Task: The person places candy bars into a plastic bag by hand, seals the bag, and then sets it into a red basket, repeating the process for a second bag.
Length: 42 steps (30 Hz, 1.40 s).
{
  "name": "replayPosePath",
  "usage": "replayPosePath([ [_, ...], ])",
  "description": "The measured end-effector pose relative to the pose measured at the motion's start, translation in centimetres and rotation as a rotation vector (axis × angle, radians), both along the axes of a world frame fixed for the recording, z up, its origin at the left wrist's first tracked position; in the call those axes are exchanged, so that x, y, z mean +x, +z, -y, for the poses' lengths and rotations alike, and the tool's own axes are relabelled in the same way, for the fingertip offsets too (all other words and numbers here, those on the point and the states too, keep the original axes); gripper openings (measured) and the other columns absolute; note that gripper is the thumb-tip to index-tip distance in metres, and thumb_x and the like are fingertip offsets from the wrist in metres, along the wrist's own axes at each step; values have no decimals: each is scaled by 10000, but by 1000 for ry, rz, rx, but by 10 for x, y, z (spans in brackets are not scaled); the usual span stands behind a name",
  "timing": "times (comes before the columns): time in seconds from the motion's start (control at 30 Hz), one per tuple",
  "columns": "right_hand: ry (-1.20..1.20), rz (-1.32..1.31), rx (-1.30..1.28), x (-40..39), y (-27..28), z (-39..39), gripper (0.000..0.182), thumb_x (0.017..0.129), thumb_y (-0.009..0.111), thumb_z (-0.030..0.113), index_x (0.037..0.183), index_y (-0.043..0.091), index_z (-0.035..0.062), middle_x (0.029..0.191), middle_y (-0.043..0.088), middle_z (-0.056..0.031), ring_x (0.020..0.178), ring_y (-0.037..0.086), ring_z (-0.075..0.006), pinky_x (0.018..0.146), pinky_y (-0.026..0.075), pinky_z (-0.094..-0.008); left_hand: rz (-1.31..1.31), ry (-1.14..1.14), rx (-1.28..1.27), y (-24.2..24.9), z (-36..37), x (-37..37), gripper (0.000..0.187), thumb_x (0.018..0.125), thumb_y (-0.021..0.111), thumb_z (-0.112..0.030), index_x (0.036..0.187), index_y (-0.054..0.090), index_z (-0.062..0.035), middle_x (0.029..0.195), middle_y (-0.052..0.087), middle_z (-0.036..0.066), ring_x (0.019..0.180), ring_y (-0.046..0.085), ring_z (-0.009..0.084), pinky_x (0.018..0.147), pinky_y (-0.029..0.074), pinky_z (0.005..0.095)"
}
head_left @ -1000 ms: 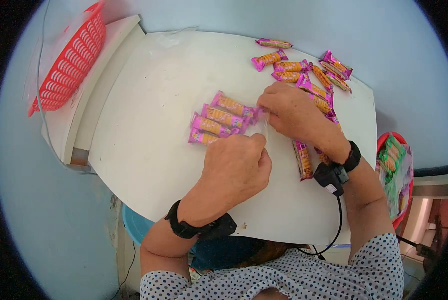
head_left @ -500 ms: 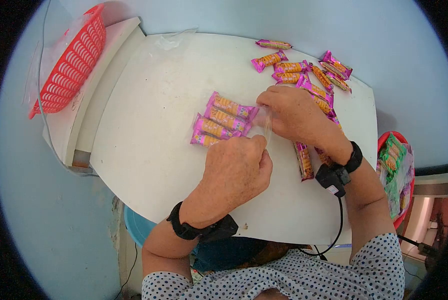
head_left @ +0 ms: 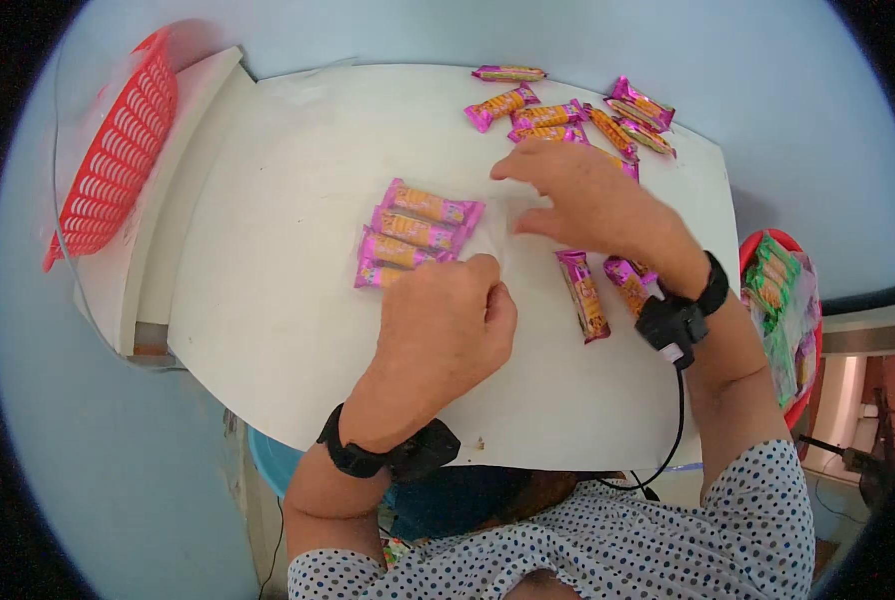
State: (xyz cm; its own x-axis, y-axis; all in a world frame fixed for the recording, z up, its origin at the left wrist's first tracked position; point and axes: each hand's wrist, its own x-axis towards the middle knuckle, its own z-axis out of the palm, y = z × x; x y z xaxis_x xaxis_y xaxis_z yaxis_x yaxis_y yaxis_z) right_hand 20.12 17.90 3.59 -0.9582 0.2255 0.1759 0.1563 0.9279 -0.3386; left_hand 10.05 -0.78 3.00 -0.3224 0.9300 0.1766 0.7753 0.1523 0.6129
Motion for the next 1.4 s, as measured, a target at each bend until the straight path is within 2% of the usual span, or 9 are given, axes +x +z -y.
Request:
replayPosePath([
  [0.13,78,104,40,28,30,-25,363,723,763,111,1060,660,24,1064,663,-121,911,630,-329,807,510,-399,8,10,18,-1,-1,-2,108,776,628,-88,703,638,-10,610,614,187,544,616,370,530,489,433],
  [0.17,26,249,20,31,38,-24,406,697,785,116,1072,658,23,1062,664,-118,937,630,-316,830,510,-398,7,12,42,-2,-1,-2,112,776,627,-88,698,637,-8,608,613,188,538,612,371,525,484,435],
  [0.57,53,581,-62,37,46,16,417,684,829,168,1046,668,38,998,662,-115,979,611,-295,856,487,-389,99,46,130,-4,-3,-11,132,778,603,-95,699,634,6,618,608,222,595,619,415,544,482,502],
  [0.7,32,470,-235,54,32,14,350,701,817,127,995,655,27,918,653,-90,843,614,-238,759,496,-353,92,59,168,-6,-2,-9,115,774,632,-84,704,657,3,598,616,187,521,617,329,514,474,418],
  [0.8,-80,385,-368,60,40,18,297,721,805,95,957,644,15,807,631,-49,721,591,-150,668,490,-301,111,44,154,-7,-4,-6,133,784,610,-106,710,635,2,613,608,212,591,620,414,543,482,501],
  [0.87,-137,311,-418,69,43,17,250,751,794,80,937,640,14,741,612,-16,649,560,-87,601,472,-258,102,49,161,-9,-4,-7,140,789,610,-110,708,633,2,611,608,210,588,621,410,540,484,498],
  [1.07,-537,-155,-970,76,29,27,143,856,764,133,866,674,22,703,635,10,527,555,-43,450,427,-191,82,67,193,-6,-4,-5,145,803,611,-115,716,635,-1,595,601,198,569,620,392,522,482,483],
  [1.17,-552,-267,-1021,65,20,40,136,880,742,133,891,692,7,670,634,3,453,514,-37,392,384,-189,97,90,225,-5,-4,-2,145,810,616,-121,720,635,-9,585,597,189,559,618,385,512,477,482],
  [1.4,-428,-109,-1032,41,6,48,152,931,677,139,956,703,-9,677,636,-5,501,549,-53,439,425,-204,42,160,231,-5,-5,0,116,800,645,-121,711,637,-47,572,593,150,524,606,336,500,461,437],
])
